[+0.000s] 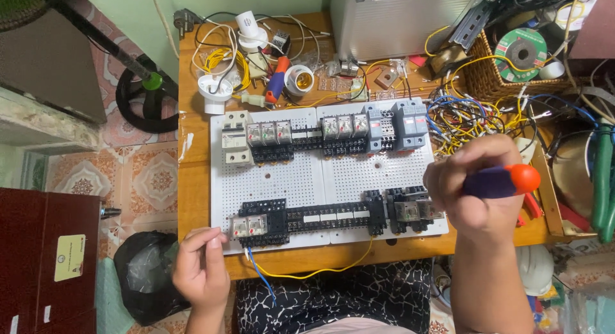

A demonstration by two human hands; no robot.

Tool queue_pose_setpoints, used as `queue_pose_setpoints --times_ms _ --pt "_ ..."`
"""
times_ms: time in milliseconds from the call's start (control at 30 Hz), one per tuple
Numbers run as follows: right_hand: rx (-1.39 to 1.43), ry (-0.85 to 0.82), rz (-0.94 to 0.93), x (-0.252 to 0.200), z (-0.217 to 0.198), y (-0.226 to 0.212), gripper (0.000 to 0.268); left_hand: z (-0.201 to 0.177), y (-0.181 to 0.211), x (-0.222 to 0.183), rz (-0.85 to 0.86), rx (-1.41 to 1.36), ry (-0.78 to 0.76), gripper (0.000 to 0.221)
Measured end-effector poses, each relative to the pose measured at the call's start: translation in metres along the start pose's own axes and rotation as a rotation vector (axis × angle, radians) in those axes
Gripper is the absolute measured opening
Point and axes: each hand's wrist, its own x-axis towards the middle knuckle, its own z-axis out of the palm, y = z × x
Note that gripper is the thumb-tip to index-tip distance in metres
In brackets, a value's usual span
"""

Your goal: Securing electrical components like relays and breakers to a base plate using a screwdriver and connecting wires.

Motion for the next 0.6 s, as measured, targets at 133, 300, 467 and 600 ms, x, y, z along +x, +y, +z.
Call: queue_pose_setpoints --times_ms 133,300,467,600 --pt "-0.126 0.057 0.016 -0.015 -0.003 0.006 0.085 0.002 0.004 0.003 -0.034 -0.01 0.016 0.012" --pt "-0.11 0.213 0.066 -0.036 -0.008 0.01 0.049 0.001 -0.003 0.0 -0.002 -0.027 0.006 0.011" --pt "-0.278 0.198 0.07 -0.037 -0.005 -0.003 0.038 -0.001 -0.007 -0.001 0.007 -0.006 -0.008 0.01" --pt "-0.358 0.221 0.011 -0.037 -0.003 -0.005 0.038 0.002 0.003 0.003 -0.028 0.012 0.011 0.01"
